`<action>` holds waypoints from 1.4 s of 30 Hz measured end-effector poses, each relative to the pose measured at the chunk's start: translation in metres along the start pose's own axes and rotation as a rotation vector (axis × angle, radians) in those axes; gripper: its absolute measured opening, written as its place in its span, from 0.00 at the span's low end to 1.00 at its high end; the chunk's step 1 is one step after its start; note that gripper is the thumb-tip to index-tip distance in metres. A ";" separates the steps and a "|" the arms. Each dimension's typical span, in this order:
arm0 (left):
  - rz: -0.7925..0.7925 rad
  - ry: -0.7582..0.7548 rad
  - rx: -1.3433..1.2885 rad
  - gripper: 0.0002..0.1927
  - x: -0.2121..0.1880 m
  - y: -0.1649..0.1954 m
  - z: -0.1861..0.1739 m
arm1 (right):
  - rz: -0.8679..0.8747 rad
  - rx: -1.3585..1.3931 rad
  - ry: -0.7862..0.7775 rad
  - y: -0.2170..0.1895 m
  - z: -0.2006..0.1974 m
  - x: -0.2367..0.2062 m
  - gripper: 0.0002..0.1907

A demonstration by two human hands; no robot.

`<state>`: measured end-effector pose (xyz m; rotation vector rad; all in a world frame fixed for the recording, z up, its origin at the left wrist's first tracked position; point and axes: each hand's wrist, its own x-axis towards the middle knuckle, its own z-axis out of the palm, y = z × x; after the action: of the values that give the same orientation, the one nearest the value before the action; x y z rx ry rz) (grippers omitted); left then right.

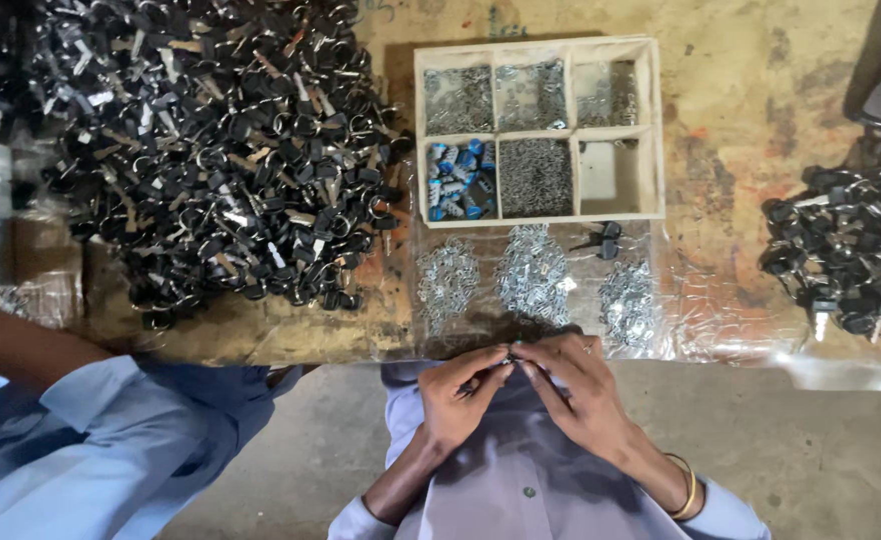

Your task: The person picks small blue plastic component parts and metal screws from a compartment tray, fits them together by hand, and places the assembled units into an orange basket, repeating the assembly cycle continuously.

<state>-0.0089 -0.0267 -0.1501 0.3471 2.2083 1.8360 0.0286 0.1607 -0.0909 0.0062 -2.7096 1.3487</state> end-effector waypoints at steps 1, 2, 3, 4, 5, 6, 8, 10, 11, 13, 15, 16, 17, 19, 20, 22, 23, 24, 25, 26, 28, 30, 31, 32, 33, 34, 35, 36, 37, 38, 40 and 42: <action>0.015 0.002 0.048 0.15 0.000 0.001 -0.001 | 0.025 0.028 0.023 -0.002 0.001 0.002 0.19; 0.032 -0.009 0.051 0.15 0.001 0.001 -0.002 | 0.048 0.027 0.029 -0.003 0.002 0.004 0.20; 0.046 -0.020 0.054 0.15 0.001 0.002 -0.004 | 0.073 0.027 0.032 -0.003 0.004 0.004 0.20; 0.059 -0.032 0.057 0.15 0.001 0.002 -0.005 | 0.098 0.027 0.036 -0.004 0.005 0.004 0.21; 0.147 -0.044 0.097 0.15 0.002 0.002 -0.007 | 0.101 0.003 0.043 -0.003 0.007 0.003 0.21; 0.236 -0.059 0.134 0.16 0.002 0.002 -0.008 | 0.104 -0.023 0.051 -0.003 0.008 0.000 0.21; 0.346 -0.076 0.198 0.15 0.003 0.002 -0.009 | 0.063 -0.091 0.058 0.000 0.009 -0.004 0.20; 0.395 -0.077 0.255 0.12 0.004 0.002 -0.007 | -0.031 -0.175 0.061 0.004 0.007 -0.008 0.18; 0.386 -0.074 0.233 0.12 0.005 0.002 -0.007 | -0.036 -0.186 0.047 0.008 0.004 -0.009 0.16; 0.368 -0.072 0.193 0.12 0.005 0.001 -0.005 | -0.044 -0.205 0.021 0.017 -0.007 -0.007 0.13; 0.285 -0.062 0.148 0.12 0.005 0.001 -0.003 | 0.059 -0.266 0.204 0.021 -0.022 -0.009 0.14; 0.240 -0.057 0.125 0.12 0.004 0.000 -0.002 | 0.112 -0.296 0.293 0.022 -0.027 -0.011 0.14; 0.161 -0.050 0.066 0.12 0.003 0.000 -0.001 | 0.080 -0.442 0.295 0.022 -0.031 -0.013 0.16; -0.004 -0.026 -0.049 0.12 0.001 -0.002 0.002 | 0.009 -0.728 0.284 0.024 -0.040 -0.018 0.21; -0.020 -0.020 -0.084 0.13 0.000 -0.003 0.002 | -0.013 -0.647 0.247 0.025 -0.041 -0.021 0.21; -0.049 -0.005 -0.154 0.13 0.001 -0.005 0.003 | -0.063 -0.485 0.175 0.028 -0.041 -0.027 0.22; -0.066 -0.001 -0.191 0.13 0.001 -0.006 0.002 | -0.106 -0.485 0.129 0.030 -0.041 -0.030 0.22; -0.081 0.004 -0.227 0.13 0.001 -0.007 0.002 | -0.149 -0.484 0.084 0.032 -0.040 -0.032 0.22; -0.094 0.012 -0.263 0.13 0.002 -0.008 0.001 | -0.197 -0.482 0.038 0.034 -0.038 -0.033 0.23; -0.097 0.012 -0.250 0.13 0.003 -0.009 0.000 | -0.189 -0.419 0.012 0.035 -0.036 -0.033 0.22; -0.112 0.014 -0.222 0.14 0.003 -0.009 -0.001 | -0.171 -0.287 -0.048 0.032 -0.025 -0.033 0.22; -0.090 0.023 -0.195 0.13 0.004 -0.007 -0.001 | -0.202 -0.202 0.054 0.027 -0.012 -0.027 0.19; -0.081 0.028 -0.181 0.13 0.003 -0.006 -0.002 | -0.216 -0.158 0.104 0.023 -0.005 -0.023 0.18; -0.070 0.030 -0.167 0.13 0.003 -0.005 -0.002 | -0.184 -0.129 0.112 0.019 0.001 -0.018 0.16; -0.058 0.027 -0.158 0.13 0.004 -0.004 -0.003 | -0.150 -0.107 0.124 0.016 0.005 -0.013 0.15; -0.053 0.023 -0.149 0.13 0.003 -0.003 -0.003 | -0.109 -0.083 0.131 0.011 0.009 -0.010 0.14; -0.034 0.033 -0.107 0.13 0.002 -0.002 -0.004 | -0.104 -0.064 0.131 0.007 0.011 -0.007 0.14; -0.008 0.041 -0.064 0.13 0.002 -0.001 -0.004 | -0.102 -0.049 0.139 0.004 0.014 -0.003 0.13; 0.017 0.047 -0.021 0.14 0.003 -0.001 -0.005 | -0.099 -0.034 0.148 0.002 0.016 0.001 0.12; 0.015 0.047 -0.020 0.14 0.003 -0.001 -0.005 | -0.116 -0.032 0.169 0.000 0.018 0.004 0.12; 0.011 0.034 -0.022 0.13 0.003 -0.002 -0.006 | -0.142 -0.035 0.217 -0.003 0.021 0.007 0.11; 0.000 0.045 0.015 0.14 0.002 -0.004 -0.005 | -0.106 -0.037 0.270 -0.006 0.024 0.007 0.12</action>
<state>-0.0125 -0.0319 -0.1531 0.3116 2.2534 1.8458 0.0196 0.1385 -0.0995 -0.0325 -2.4715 1.1759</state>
